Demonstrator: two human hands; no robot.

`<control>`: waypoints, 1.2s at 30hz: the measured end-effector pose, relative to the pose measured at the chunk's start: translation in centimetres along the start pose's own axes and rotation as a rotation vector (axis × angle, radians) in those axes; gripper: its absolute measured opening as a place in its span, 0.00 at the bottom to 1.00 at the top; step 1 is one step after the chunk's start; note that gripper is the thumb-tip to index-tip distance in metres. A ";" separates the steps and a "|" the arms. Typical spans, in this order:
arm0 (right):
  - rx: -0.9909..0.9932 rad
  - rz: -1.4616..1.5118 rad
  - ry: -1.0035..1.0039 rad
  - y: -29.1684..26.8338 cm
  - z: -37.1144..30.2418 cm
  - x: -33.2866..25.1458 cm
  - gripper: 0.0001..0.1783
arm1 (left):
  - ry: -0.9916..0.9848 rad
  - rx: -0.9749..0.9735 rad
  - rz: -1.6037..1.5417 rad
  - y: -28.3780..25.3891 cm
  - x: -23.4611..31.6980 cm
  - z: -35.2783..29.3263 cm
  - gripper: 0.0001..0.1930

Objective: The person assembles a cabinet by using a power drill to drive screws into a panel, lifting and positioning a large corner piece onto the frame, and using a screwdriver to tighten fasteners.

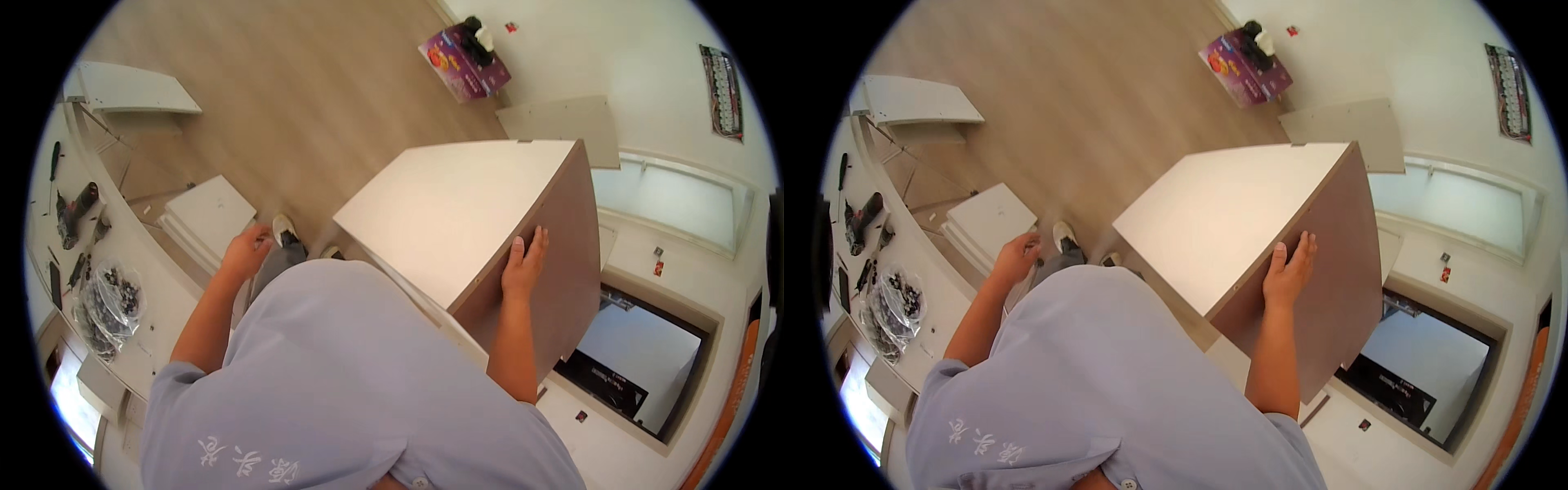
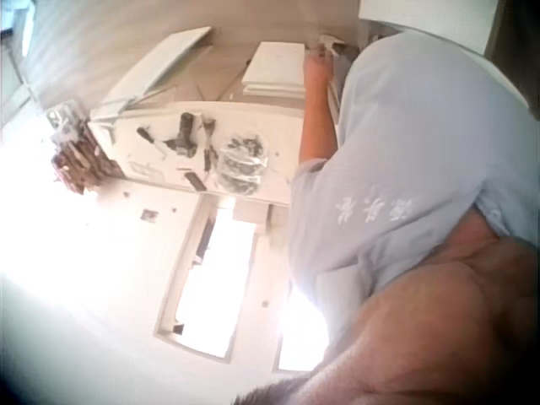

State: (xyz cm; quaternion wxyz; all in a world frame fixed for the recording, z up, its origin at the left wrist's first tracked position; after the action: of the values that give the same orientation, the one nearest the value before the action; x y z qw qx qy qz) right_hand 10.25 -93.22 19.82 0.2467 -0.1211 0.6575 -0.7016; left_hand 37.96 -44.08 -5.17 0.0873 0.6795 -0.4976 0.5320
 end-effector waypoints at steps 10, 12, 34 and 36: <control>-0.133 -0.272 0.454 0.8 14.4 -0.6 0.47 | -0.019 0.032 0.155 -7.6 0.1 -3.2 0.19; -0.099 -0.237 0.431 1.2 16.0 -1.3 0.46 | -0.044 0.035 0.148 -9.0 -0.1 -3.4 0.19; 0.088 -0.217 0.591 3.4 26.3 2.1 0.40 | -0.127 -0.171 0.140 -20.7 10.7 32.2 0.24; 0.048 -0.287 0.675 2.6 29.9 0.5 0.41 | -0.087 -0.113 0.145 -23.5 7.2 36.4 0.22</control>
State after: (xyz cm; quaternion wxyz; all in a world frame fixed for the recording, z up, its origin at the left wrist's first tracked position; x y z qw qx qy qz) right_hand 25.07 -119.28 20.34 -0.0825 0.0321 0.6614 -0.7448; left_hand 78.79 -60.37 -4.91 0.0649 0.6582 -0.5779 0.4781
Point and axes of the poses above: each hand's wrist, its own z-axis towards the middle knuckle, its own y-axis out of the palm, x = y × z, the point moved 5 cm from there along z, towards the middle knuckle, and after that the axes turned 8 degrees about y, right-handed, at the moved point
